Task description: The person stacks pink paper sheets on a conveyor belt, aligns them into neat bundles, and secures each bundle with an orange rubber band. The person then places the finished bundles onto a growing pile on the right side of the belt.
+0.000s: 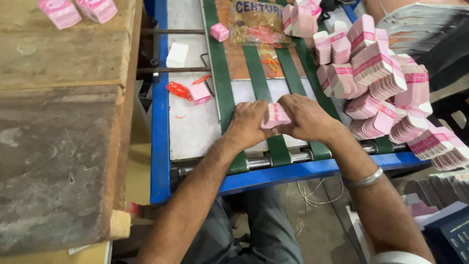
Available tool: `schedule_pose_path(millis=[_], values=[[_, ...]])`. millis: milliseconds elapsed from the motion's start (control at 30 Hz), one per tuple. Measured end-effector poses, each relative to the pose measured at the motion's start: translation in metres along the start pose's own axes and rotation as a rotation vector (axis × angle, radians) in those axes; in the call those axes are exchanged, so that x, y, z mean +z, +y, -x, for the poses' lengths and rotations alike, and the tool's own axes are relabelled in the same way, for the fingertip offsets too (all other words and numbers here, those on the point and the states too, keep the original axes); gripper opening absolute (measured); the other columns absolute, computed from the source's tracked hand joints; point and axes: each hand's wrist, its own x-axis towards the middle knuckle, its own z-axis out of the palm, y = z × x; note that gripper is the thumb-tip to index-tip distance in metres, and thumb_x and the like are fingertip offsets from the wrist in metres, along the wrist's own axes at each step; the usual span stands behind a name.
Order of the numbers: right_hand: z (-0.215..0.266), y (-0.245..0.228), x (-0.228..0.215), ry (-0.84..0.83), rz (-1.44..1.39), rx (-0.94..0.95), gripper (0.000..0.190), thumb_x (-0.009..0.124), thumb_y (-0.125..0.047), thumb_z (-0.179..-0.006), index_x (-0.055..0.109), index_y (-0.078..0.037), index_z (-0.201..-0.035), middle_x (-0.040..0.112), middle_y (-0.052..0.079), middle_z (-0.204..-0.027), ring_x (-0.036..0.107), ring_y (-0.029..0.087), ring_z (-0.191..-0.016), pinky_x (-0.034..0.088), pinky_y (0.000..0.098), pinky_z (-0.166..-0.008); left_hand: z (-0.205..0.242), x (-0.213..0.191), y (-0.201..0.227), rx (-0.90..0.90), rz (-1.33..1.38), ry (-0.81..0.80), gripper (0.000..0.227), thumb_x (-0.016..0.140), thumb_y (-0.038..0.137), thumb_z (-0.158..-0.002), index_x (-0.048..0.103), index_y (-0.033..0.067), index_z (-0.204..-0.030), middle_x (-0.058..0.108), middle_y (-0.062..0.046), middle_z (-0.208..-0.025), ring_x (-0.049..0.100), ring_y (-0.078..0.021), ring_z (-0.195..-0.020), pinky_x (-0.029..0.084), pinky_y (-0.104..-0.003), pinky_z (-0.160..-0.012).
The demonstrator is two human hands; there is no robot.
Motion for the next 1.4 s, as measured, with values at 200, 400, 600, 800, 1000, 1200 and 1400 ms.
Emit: schedule_pose_path(millis=[200,400,600,800,1000,1200,1400], values=[[0.0,0.008,0.009,0.002,0.072,0.004,0.053,0.083,-0.035,-0.075,0.056,0.0,-0.104,0.063,0.021,-0.096,0.06,0.044,-0.096,0.047,0.0512,-0.081,0.004,0.006,0.002,0.08,-0.197,0.091,0.063,0.088,0.039,-0.069,0.056,0.0024,-0.111,0.065,-0.015,-0.1,0.063,-0.037,-0.102,0.038,-0.058,-0.097],[0.008,0.008,0.015,0.074,-0.026,0.013,0.047,0.084,-0.03,-0.074,0.059,-0.002,-0.101,0.064,0.019,-0.094,0.061,0.043,-0.093,0.049,0.0493,-0.079,0.002,-0.005,0.008,0.005,-0.061,-0.003,0.051,0.087,0.039,-0.073,0.061,0.006,-0.102,0.068,-0.012,-0.096,0.066,-0.0359,-0.1,0.047,-0.05,-0.094],[0.024,0.001,0.023,0.245,-0.152,0.061,0.049,0.088,-0.028,-0.071,0.061,-0.001,-0.101,0.061,0.018,-0.09,0.061,0.041,-0.087,0.048,0.0466,-0.073,0.0,-0.007,0.012,0.074,0.003,0.082,0.058,0.091,0.039,-0.065,0.066,0.0067,-0.105,0.07,-0.015,-0.095,0.066,-0.038,-0.095,0.05,-0.05,-0.087],[0.029,0.004,0.029,0.295,-0.1,0.037,0.047,0.09,-0.028,-0.068,0.061,-0.001,-0.091,0.059,0.018,-0.085,0.059,0.041,-0.083,0.046,0.0479,-0.072,0.001,-0.001,0.003,0.102,0.061,0.099,0.068,0.093,0.04,-0.064,0.064,0.0082,-0.117,0.071,-0.016,-0.108,0.065,-0.0386,-0.104,0.052,-0.048,-0.092],[0.052,-0.003,0.044,0.396,-0.214,0.406,0.042,0.09,-0.022,-0.074,0.063,0.002,-0.097,0.063,0.015,-0.085,0.061,0.028,-0.075,0.049,0.0392,-0.07,-0.002,0.004,0.01,0.051,0.214,0.084,0.096,0.093,0.034,-0.064,0.046,0.0087,-0.143,0.063,-0.018,-0.129,0.06,-0.0367,-0.122,0.05,-0.044,-0.105],[0.072,0.0,0.058,0.72,-0.945,0.444,0.035,0.084,-0.013,-0.084,0.063,-0.003,-0.111,0.068,0.001,-0.099,0.061,0.007,-0.086,0.051,0.0243,-0.076,-0.002,0.027,0.023,-0.011,1.009,0.062,0.099,0.08,0.041,-0.089,0.023,0.0088,-0.163,0.045,-0.012,-0.154,0.045,-0.022,-0.143,0.037,-0.037,-0.12],[0.046,-0.032,0.055,0.938,-0.916,0.384,0.037,0.086,-0.011,-0.084,0.06,-0.003,-0.11,0.067,0.001,-0.099,0.06,0.008,-0.085,0.05,0.0262,-0.075,-0.024,0.044,0.04,-0.198,1.284,0.151,0.087,0.054,0.07,-0.099,0.049,-0.0002,-0.15,0.061,-0.012,-0.137,0.058,-0.0218,-0.126,0.046,-0.037,-0.107]])
